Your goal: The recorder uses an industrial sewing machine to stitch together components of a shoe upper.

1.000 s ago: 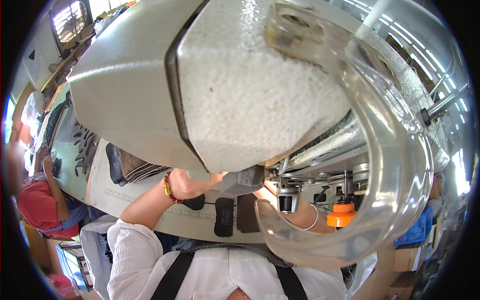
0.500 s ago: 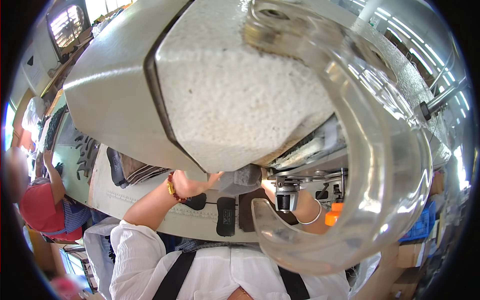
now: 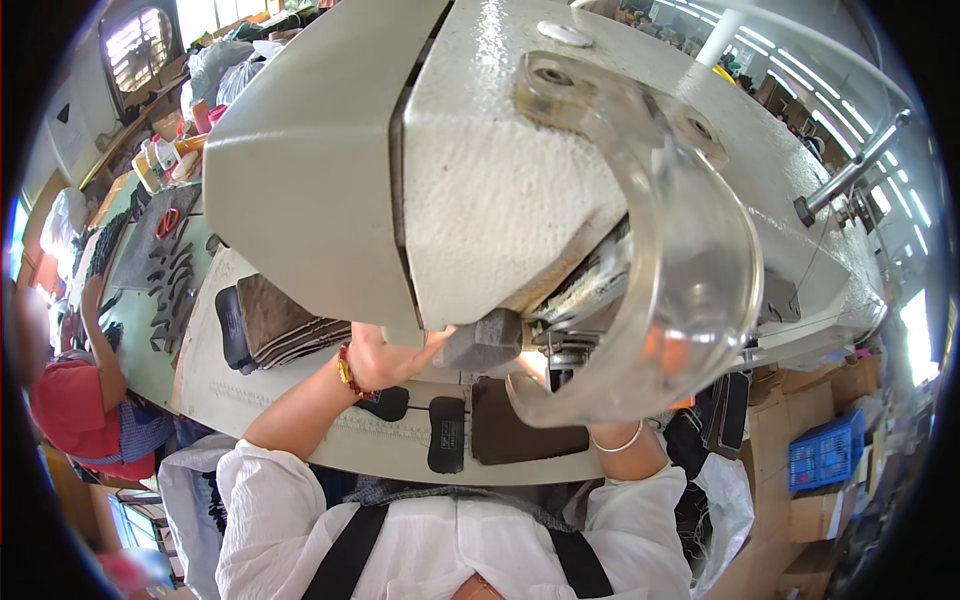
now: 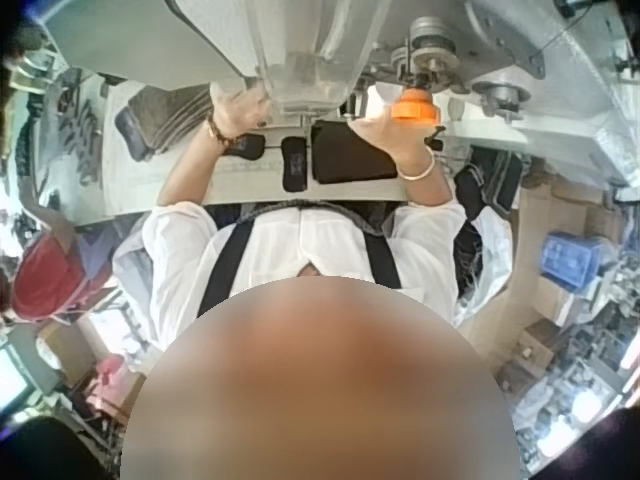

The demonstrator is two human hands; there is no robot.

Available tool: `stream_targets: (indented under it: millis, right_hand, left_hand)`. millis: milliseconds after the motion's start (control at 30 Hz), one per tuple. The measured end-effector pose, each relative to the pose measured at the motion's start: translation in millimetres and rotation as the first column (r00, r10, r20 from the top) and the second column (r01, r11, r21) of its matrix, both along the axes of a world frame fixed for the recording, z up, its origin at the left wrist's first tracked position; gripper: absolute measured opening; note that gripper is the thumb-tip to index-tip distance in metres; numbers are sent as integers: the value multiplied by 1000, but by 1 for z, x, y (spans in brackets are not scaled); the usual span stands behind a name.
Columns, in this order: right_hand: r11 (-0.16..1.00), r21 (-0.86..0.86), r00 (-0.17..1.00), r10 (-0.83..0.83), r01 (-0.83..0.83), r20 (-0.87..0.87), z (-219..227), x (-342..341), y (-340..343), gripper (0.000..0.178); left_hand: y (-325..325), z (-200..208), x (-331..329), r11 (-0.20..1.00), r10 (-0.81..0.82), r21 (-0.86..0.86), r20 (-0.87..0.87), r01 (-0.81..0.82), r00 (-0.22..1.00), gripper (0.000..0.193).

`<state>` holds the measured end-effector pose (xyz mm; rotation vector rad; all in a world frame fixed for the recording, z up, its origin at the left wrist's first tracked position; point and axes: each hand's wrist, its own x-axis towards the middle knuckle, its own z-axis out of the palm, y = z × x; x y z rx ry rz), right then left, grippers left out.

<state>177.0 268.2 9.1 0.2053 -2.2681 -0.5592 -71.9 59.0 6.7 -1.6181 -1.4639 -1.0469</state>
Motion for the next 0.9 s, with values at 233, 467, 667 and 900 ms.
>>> stream_targets:
  millis: [233, 467, 667, 900]
  right_hand:
    - [983, -126, 990, -135, 131, -29, -62, 13, 55, 35]
    - [855, -501, 990, -134, 134, 36, -24, -16, 28, 24]
    - [849, -476, 966, -138, 228, 217, 22, 14, -47, 34]
    - [771, -557, 822, 77, 310, 564, 1, 42, -75, 75]
  left_hand:
    - [16, 0, -23, 989, -42, -138, 84, 53, 996, 43]
    - [-3, 60, -57, 968, -5, -215, 504, 131, 864, 21]
    - [-56, 75, -75, 930, -183, 163, 983, 329, 33, 15]
    - [-119, 55, -69, 904, -243, 278, 959, 325, -142, 16]
